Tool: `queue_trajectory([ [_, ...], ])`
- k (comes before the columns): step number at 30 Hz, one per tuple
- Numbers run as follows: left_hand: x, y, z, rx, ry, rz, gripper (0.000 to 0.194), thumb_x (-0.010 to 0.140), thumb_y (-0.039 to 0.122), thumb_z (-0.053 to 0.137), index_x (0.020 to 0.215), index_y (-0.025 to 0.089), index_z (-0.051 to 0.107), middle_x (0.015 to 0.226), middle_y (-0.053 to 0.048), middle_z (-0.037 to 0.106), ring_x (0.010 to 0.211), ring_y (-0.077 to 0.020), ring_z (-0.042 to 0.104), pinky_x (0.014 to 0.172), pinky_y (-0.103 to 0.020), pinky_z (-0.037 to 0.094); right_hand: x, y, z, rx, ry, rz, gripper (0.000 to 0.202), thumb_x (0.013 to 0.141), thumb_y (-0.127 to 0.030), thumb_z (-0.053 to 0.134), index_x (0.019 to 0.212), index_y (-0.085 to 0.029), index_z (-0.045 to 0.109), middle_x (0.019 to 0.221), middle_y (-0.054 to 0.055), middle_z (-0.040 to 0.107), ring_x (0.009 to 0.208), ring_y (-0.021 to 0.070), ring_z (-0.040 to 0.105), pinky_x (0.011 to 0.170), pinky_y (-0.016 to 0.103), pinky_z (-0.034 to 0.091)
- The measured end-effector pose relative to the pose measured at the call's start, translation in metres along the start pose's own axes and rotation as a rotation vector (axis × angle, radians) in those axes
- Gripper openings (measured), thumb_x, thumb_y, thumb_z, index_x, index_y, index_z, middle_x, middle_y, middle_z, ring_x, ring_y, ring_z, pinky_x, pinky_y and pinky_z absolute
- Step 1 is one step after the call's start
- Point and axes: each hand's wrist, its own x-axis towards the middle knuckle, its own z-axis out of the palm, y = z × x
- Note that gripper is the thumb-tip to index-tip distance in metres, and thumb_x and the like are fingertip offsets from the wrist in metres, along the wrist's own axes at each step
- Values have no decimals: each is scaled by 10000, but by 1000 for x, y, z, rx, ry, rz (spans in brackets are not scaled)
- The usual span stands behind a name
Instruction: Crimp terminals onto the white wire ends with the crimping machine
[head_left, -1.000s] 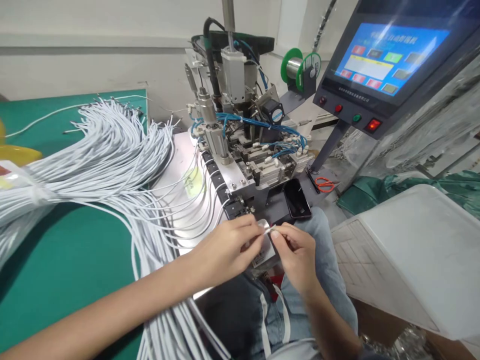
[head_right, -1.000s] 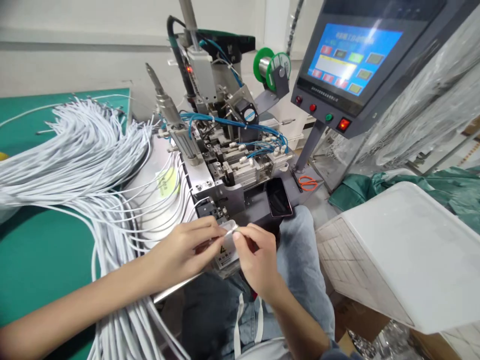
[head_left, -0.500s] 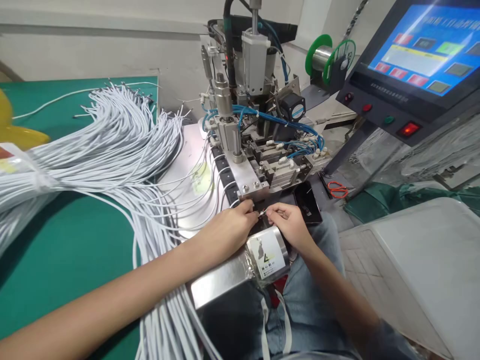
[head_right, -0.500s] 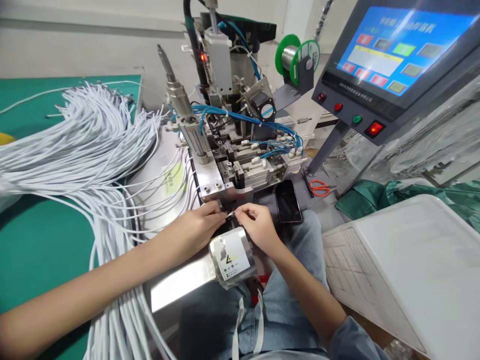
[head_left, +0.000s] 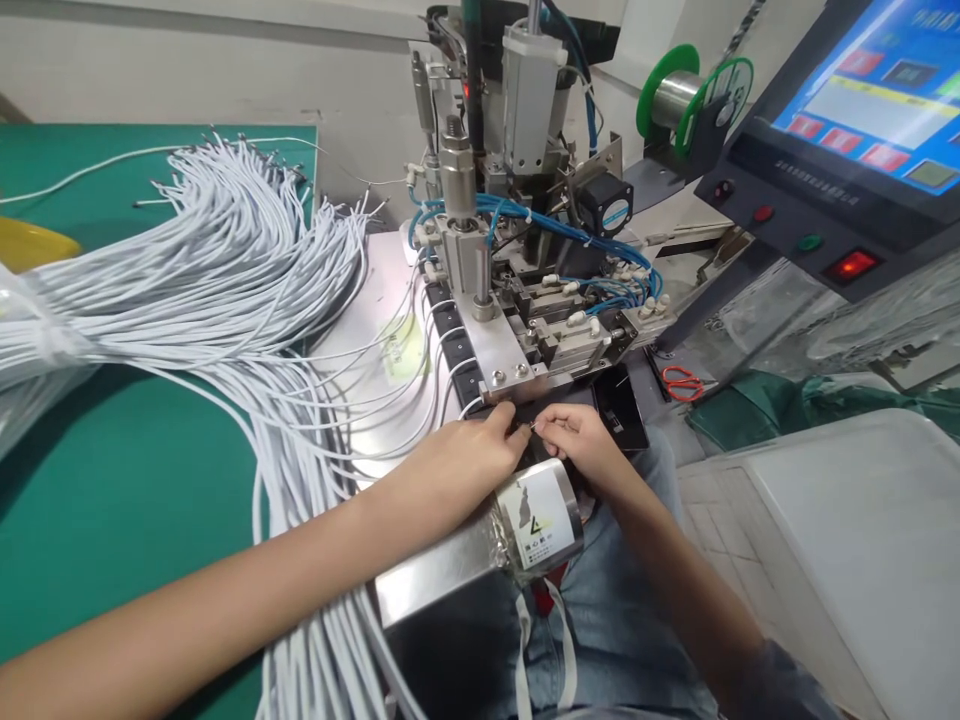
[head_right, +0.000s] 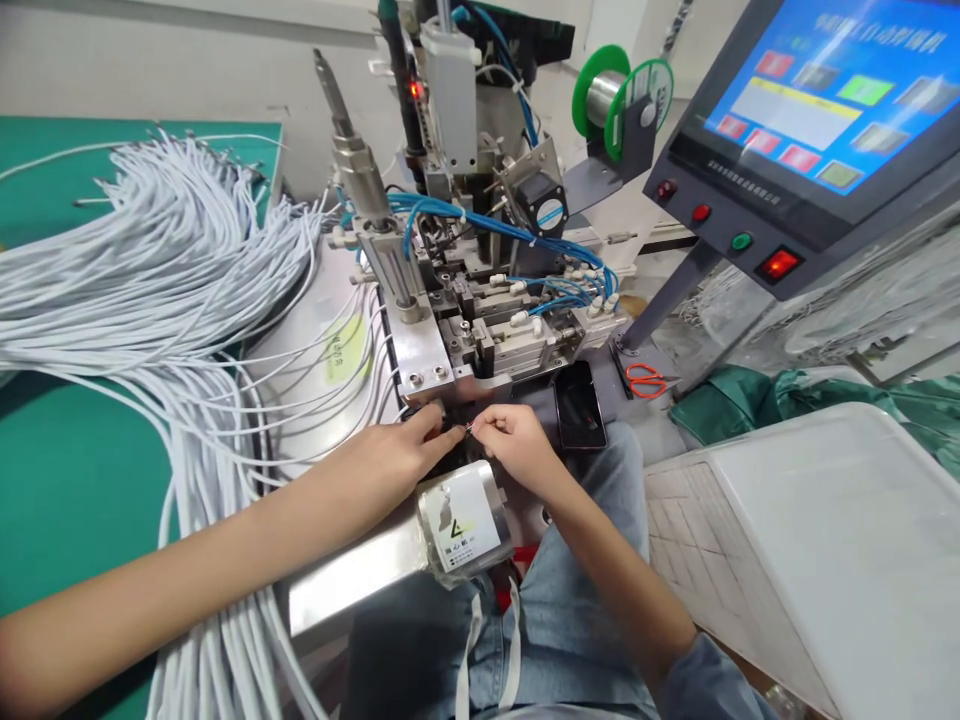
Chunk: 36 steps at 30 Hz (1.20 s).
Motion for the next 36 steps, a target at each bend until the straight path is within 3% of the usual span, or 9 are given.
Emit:
queue_trajectory([
  [7,1,1,-2,131,-13,72,348,822,29,387,1131,85,536,949,-109,537,593,-162,606,546,-304,508,-2,3,4,68,100,-1,210,680,-371,601,644,-165,584,508,-24,525,462,100,473,432,222,377],
  [14,0,7,-9,130,-3,15,300,801,42,435,1063,105,567,940,-94,552,599,-138,600,526,-251,473,3,1,5,74,-12,49,224,674,-361,588,585,-172,507,470,-47,473,422,79,426,398,199,319],
  [19,-9,12,-22,187,-39,-106,164,689,-4,507,656,131,595,673,-65,575,557,-188,599,488,-269,426,5,12,8,96,-89,9,319,743,-416,510,553,-199,375,465,-87,294,406,53,255,394,198,192],
  [21,-11,13,-24,189,-42,-146,178,677,-2,512,587,140,570,625,-62,572,507,-204,582,454,-286,396,8,16,6,48,-88,-42,302,766,-404,493,570,-199,388,489,-82,285,426,63,251,408,206,195],
  [25,-14,14,-24,140,-32,-160,172,683,10,518,582,138,572,631,-64,586,481,-196,570,434,-276,349,-2,9,0,-148,116,-181,263,811,-304,451,574,-196,410,528,-57,331,486,90,309,458,225,260],
  [28,-15,14,-22,130,15,-208,180,712,1,492,631,122,599,685,-92,611,535,-205,591,446,-269,327,-42,-5,7,-264,380,-287,249,842,-231,431,595,-197,442,549,-43,367,518,107,357,493,241,294],
  [30,-14,14,-20,149,57,-281,217,743,-12,451,695,107,627,730,-115,621,595,-221,607,459,-271,314,-79,-12,20,-292,442,-395,225,852,-201,446,631,-204,483,549,-38,419,513,114,394,498,247,309],
  [32,-14,14,-19,170,54,-335,249,762,-20,427,753,99,645,749,-121,624,659,-229,617,479,-271,312,-112,-13,39,-291,346,-462,171,843,-170,465,702,-215,551,566,-25,510,529,130,471,521,257,352],
  [36,-12,11,-15,168,57,-336,282,780,-20,416,760,115,663,723,-100,629,711,-213,615,520,-265,334,-139,1,82,-388,-200,-275,82,816,-190,550,858,-205,619,694,5,645,607,142,573,583,256,411],
])
